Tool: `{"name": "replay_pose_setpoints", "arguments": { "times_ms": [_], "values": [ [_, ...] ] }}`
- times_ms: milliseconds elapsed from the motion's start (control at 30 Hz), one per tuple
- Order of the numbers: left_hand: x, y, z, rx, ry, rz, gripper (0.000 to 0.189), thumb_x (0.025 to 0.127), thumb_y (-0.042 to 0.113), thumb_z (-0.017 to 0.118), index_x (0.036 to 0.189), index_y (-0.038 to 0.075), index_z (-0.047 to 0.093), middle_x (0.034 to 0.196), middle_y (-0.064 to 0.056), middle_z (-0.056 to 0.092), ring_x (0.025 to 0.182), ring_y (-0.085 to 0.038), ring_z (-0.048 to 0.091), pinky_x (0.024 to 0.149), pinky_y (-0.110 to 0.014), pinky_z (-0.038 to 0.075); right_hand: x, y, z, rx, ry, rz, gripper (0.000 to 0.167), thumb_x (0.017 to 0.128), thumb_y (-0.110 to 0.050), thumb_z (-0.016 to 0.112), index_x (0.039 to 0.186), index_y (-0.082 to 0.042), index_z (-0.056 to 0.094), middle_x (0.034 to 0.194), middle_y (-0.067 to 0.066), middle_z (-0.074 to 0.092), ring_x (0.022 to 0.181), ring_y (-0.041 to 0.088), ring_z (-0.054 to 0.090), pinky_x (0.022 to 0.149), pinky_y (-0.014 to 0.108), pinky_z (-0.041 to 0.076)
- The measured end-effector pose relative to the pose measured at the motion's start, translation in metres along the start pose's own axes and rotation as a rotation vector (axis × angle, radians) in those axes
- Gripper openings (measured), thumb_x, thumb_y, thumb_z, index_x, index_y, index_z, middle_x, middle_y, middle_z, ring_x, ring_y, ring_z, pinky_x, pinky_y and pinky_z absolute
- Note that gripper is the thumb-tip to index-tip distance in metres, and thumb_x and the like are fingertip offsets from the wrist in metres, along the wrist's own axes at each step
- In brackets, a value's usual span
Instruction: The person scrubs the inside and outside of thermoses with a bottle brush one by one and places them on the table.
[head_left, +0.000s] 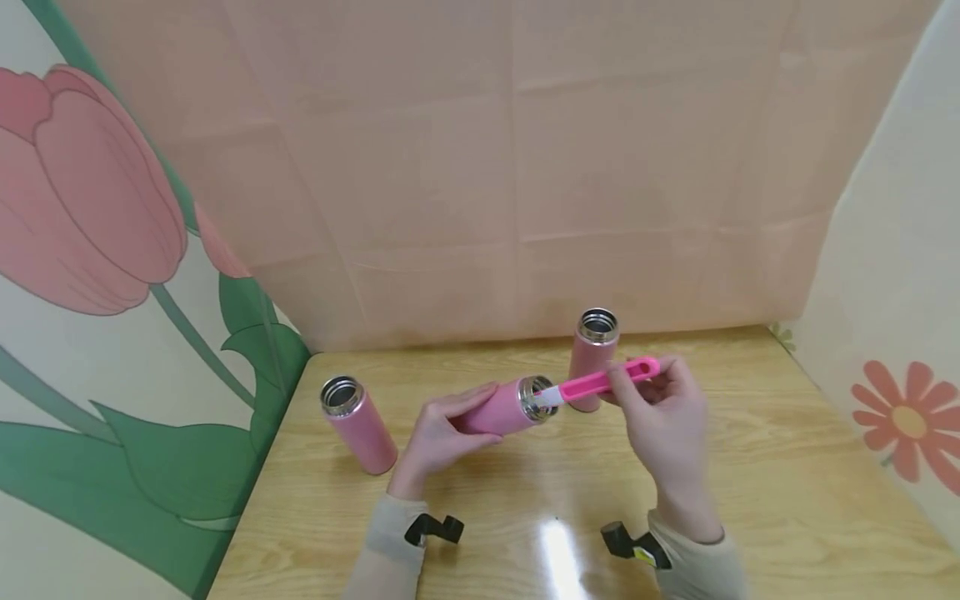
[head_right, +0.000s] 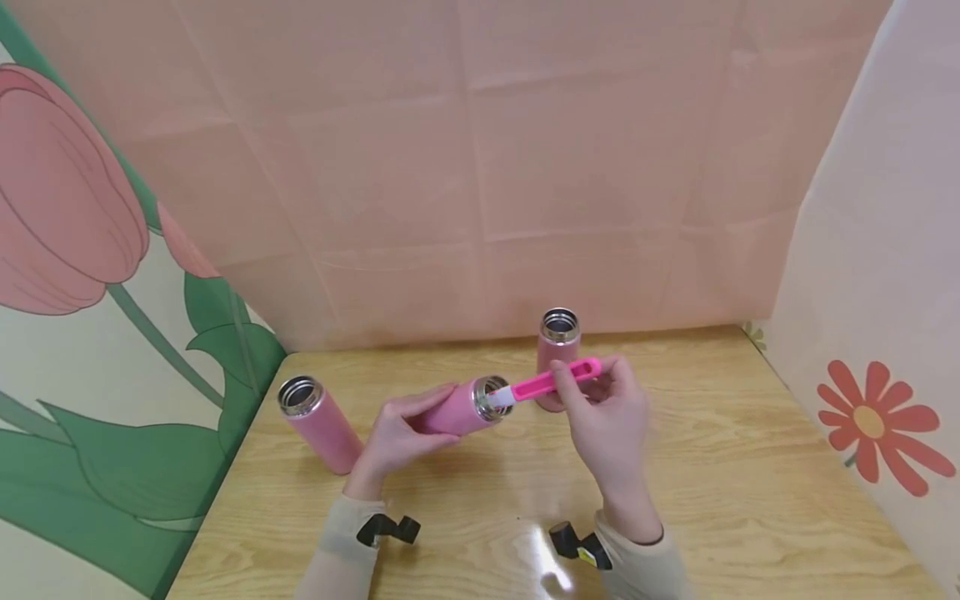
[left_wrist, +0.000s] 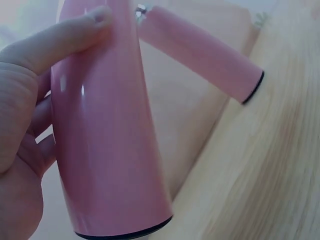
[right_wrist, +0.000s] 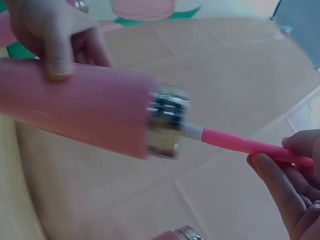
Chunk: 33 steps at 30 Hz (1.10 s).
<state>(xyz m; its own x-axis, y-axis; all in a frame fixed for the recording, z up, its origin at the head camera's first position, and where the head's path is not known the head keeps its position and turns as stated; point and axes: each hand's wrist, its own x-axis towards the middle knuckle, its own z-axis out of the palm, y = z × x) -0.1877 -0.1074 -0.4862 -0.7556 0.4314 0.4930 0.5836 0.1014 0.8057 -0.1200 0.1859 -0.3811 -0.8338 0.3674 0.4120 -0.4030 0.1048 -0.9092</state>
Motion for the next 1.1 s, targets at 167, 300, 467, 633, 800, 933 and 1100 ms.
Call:
{"name": "replay_pose_setpoints", "arguments": {
  "times_ms": [167, 300, 467, 633, 800, 933, 1100],
  "values": [
    [0.001, 0.004, 0.001, -0.041, -0.010, 0.019, 0.072, 0.076, 0.001, 0.096, 0.143, 0.009, 0.069, 0.144, -0.005, 0.066, 0.135, -0.029, 0.063, 0.116, -0.045, 0.047, -0.003, 0.008, 0.012, -0.056, -0.117, -0.055, 0.019, 0.096, 0.004, 0.078, 0.103, 0.006, 0.060, 0.090, 0.005, 0.074, 0.069, 0.016, 0.072, 0.056, 0.023, 0.059],
    [0.001, 0.006, 0.002, -0.054, 0.000, 0.011, 0.073, 0.076, -0.001, 0.096, 0.142, 0.008, 0.069, 0.144, -0.005, 0.067, 0.135, -0.029, 0.063, 0.116, -0.044, 0.047, -0.002, 0.013, 0.014, 0.130, -0.193, -0.084, 0.019, 0.094, 0.017, 0.072, 0.105, 0.012, 0.058, 0.096, 0.014, 0.077, 0.076, 0.020, 0.077, 0.062, 0.033, 0.064],
    [0.001, 0.007, 0.002, -0.068, 0.000, -0.013, 0.072, 0.076, -0.001, 0.096, 0.142, 0.009, 0.069, 0.143, -0.004, 0.067, 0.134, -0.029, 0.063, 0.114, -0.044, 0.049, 0.001, 0.021, 0.010, 0.218, -0.304, -0.162, 0.020, 0.092, 0.024, 0.066, 0.110, 0.016, 0.061, 0.105, 0.017, 0.079, 0.090, 0.020, 0.079, 0.072, 0.035, 0.065],
    [0.000, 0.009, -0.002, -0.100, -0.007, -0.089, 0.072, 0.076, 0.000, 0.096, 0.142, 0.012, 0.070, 0.142, -0.001, 0.069, 0.132, -0.027, 0.065, 0.113, -0.047, 0.050, 0.006, 0.029, 0.004, 0.235, -0.437, -0.153, 0.017, 0.095, 0.024, 0.061, 0.110, 0.015, 0.060, 0.109, 0.008, 0.080, 0.101, 0.021, 0.078, 0.080, 0.038, 0.065],
    [-0.003, 0.009, -0.008, -0.086, -0.034, -0.166, 0.071, 0.076, 0.008, 0.098, 0.142, 0.019, 0.072, 0.141, 0.004, 0.070, 0.131, -0.023, 0.066, 0.111, -0.054, 0.050, 0.012, 0.035, -0.002, 0.262, -0.567, -0.170, 0.019, 0.096, 0.025, 0.056, 0.105, 0.009, 0.059, 0.109, 0.007, 0.079, 0.104, 0.021, 0.078, 0.082, 0.037, 0.065],
    [-0.003, 0.009, -0.011, -0.082, -0.050, -0.162, 0.071, 0.077, 0.010, 0.098, 0.142, 0.021, 0.072, 0.140, 0.004, 0.070, 0.131, -0.023, 0.066, 0.111, -0.053, 0.050, 0.015, 0.040, -0.004, 0.325, -0.624, -0.232, 0.015, 0.098, 0.022, 0.058, 0.105, 0.009, 0.059, 0.111, 0.008, 0.079, 0.106, 0.022, 0.077, 0.084, 0.034, 0.065],
    [-0.004, 0.009, -0.010, -0.083, -0.071, -0.168, 0.069, 0.076, 0.009, 0.099, 0.139, 0.017, 0.073, 0.138, 0.002, 0.072, 0.129, -0.024, 0.067, 0.111, -0.053, 0.050, 0.019, 0.043, -0.003, 0.400, -0.694, -0.350, 0.014, 0.098, 0.021, 0.060, 0.104, 0.008, 0.061, 0.111, 0.014, 0.078, 0.107, 0.024, 0.076, 0.081, 0.027, 0.062]
  ]
}}
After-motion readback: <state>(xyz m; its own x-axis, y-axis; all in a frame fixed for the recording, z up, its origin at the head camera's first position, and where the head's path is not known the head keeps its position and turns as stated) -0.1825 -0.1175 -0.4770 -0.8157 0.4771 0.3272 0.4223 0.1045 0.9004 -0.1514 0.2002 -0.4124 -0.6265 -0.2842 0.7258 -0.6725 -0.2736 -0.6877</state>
